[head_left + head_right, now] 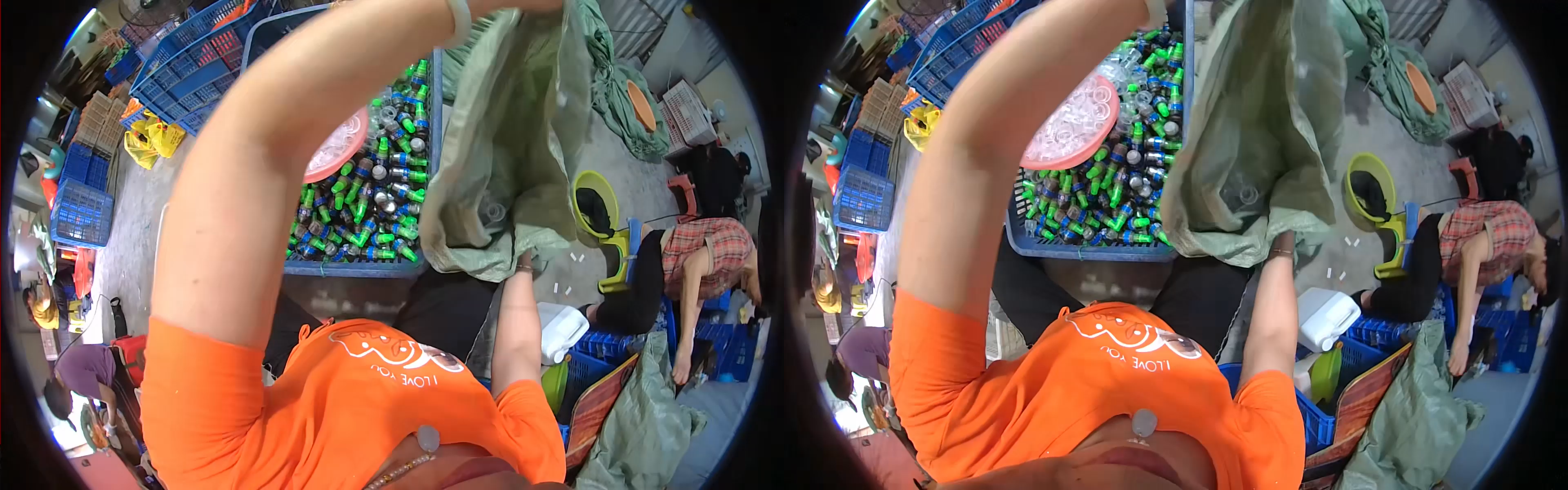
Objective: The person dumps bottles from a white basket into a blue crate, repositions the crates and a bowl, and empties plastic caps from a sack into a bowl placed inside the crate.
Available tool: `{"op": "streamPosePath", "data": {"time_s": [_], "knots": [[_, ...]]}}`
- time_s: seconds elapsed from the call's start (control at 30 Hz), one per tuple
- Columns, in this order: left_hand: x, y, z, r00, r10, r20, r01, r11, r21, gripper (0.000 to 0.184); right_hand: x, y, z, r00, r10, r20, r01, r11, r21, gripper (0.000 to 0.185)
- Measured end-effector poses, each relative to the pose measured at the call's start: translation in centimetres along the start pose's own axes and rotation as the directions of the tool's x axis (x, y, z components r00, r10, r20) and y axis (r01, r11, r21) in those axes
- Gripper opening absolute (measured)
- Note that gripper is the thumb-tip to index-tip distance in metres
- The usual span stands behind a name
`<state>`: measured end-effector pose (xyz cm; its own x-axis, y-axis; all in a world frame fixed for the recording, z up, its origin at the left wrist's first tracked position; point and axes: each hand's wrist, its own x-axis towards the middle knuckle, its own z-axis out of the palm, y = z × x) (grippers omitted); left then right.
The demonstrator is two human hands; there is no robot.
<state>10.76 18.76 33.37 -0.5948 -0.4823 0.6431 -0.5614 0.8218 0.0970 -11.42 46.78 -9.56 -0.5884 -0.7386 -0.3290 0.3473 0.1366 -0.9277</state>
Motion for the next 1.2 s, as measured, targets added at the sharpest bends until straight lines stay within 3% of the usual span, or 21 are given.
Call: {"op": "streamPosePath", "data": {"time_s": [0.1, 0.17, 0.2, 0.23, 0.3, 0.33, 0.37, 0.4, 0.43, 0.5, 0.57, 0.63, 0.73, 0.8, 0.83, 0.87, 0.97, 1.0, 1.13, 1.17, 1.2], "knots": [[-2.7, 2.3, 5.9, 0.967, -0.122, 0.224, 0.133, 0.990, -0.036, 0.020, 0.3, 3.1, -1.5, 0.997, -0.002, -0.080, -0.008, 0.993, -0.121, 0.040], [-6.4, 4.5, 7.2, 0.926, -0.201, 0.318, 0.281, 0.932, -0.230, 0.023, 0.3, 5.0, -2.6, 0.994, -0.016, -0.110, -0.005, 0.982, -0.191, 0.039], [-7.4, 5.3, 8.2, 0.906, -0.134, 0.401, 0.217, 0.961, -0.171, 0.029, 0.1, 5.9, -3.3, 0.993, -0.024, -0.111, -0.001, 0.974, -0.225, 0.039], [-8.9, 6.1, 9.1, 0.912, -0.061, 0.406, 0.191, 0.939, -0.286, 0.043, -0.6, 6.7, -4.3, 0.993, -0.040, -0.111, 0.010, 0.966, -0.260, 0.038], [-12.7, 7.6, 10.9, 0.968, 0.161, 0.193, -0.066, 0.904, -0.422, 0.047, -2.3, 8.1, -7.0, 0.993, -0.060, -0.101, 0.025, 0.948, -0.318, 0.038], [-14.0, 9.1, 8.4, 0.880, 0.103, 0.463, 0.093, 0.920, -0.381, 0.053, -3.1, 8.5, -8.2, 0.992, -0.071, -0.103, 0.033, 0.943, -0.330, 0.037], [-15.8, 9.7, 7.5, 0.843, 0.153, 0.516, 0.117, 0.884, -0.453, 0.056, -3.4, 8.9, -9.4, 0.990, -0.079, -0.115, 0.037, 0.945, -0.326, 0.037], [-17.5, 10.1, 5.8, 0.836, 0.196, 0.512, 0.069, 0.889, -0.453, 0.056, -5.1, 7.3, -9.3, 0.984, -0.052, -0.173, -0.006, 0.949, -0.316, 0.032], [-19.3, 10.5, 3.0, 0.819, 0.190, 0.541, 0.090, 0.890, -0.448, 0.059, -4.3, 7.4, -11.4, 0.978, 0.151, -0.146, -0.170, 0.978, -0.125, 0.028], [-23.9, 9.5, -0.1, 0.877, 0.292, 0.382, -0.021, 0.817, -0.576, 0.060, -5.9, 5.3, -12.3, 0.924, 0.112, -0.366, -0.165, 0.979, -0.116, 0.028], [-28.9, 7.5, -5.1, 0.971, 0.137, 0.197, 0.036, 0.727, -0.686, 0.056, -7.1, 2.1, -11.8, 0.891, 0.069, -0.449, -0.111, 0.991, -0.069, 0.027], [-34.5, 4.9, -9.8, 0.964, -0.179, 0.195, 0.264, 0.588, -0.765, 0.047, -6.8, 0.5, -10.7, 0.902, -0.166, -0.400, 0.095, 0.977, -0.190, 0.024], [-46.1, 1.3, -14.0, 0.669, -0.732, 0.130, 0.566, 0.388, -0.727, 0.034, -7.2, -4.3, -5.3, 0.887, -0.241, -0.394, 0.204, 0.970, -0.134, 0.025], [-54.5, 0.4, -16.1, 0.393, -0.918, -0.049, 0.688, 0.329, -0.647, 0.029, -9.1, -6.7, 0.9, 0.748, -0.633, -0.201, 0.553, 0.761, -0.339, 0.028], [-60.6, -0.5, -15.0, 0.269, -0.955, -0.126, 0.643, 0.276, -0.715, 0.027, -10.2, -7.4, 4.0, 0.747, -0.639, -0.186, 0.565, 0.756, -0.330, 0.028], [-63.9, 0.9, -17.0, 0.197, -0.954, -0.228, 0.720, 0.299, -0.626, 0.025, -11.4, -8.0, 7.3, 0.731, -0.679, -0.061, 0.638, 0.713, -0.292, 0.028], [-78.9, 3.4, -15.7, -0.096, -0.965, -0.244, 0.856, 0.045, -0.515, 0.027, -16.9, -8.5, 16.6, 0.694, -0.672, 0.258, 0.719, 0.632, -0.289, 0.033], [-82.4, 5.3, -15.7, -0.186, -0.953, -0.238, 0.886, -0.058, -0.461, 0.030, -17.7, -7.6, 18.8, 0.613, -0.696, 0.374, 0.790, 0.548, -0.276, 0.033], [-88.8, 13.5, -16.4, -0.263, -0.960, -0.094, 0.946, -0.238, -0.220, 0.045, -24.5, -5.0, 27.4, 0.334, -0.608, 0.720, 0.934, 0.314, -0.169, 0.031], [-90.2, 15.0, -16.0, -0.193, -0.980, -0.041, 0.974, -0.186, -0.127, 0.046, -25.9, -4.5, 29.1, 0.324, -0.605, 0.728, 0.937, 0.312, -0.158, 0.031], [-91.3, 16.1, -15.7, -0.122, -0.992, 0.018, 0.992, -0.123, -0.034, 0.046, -27.1, -4.1, 30.8, 0.180, -0.591, 0.786, 0.978, 0.189, -0.082, 0.032]]}}
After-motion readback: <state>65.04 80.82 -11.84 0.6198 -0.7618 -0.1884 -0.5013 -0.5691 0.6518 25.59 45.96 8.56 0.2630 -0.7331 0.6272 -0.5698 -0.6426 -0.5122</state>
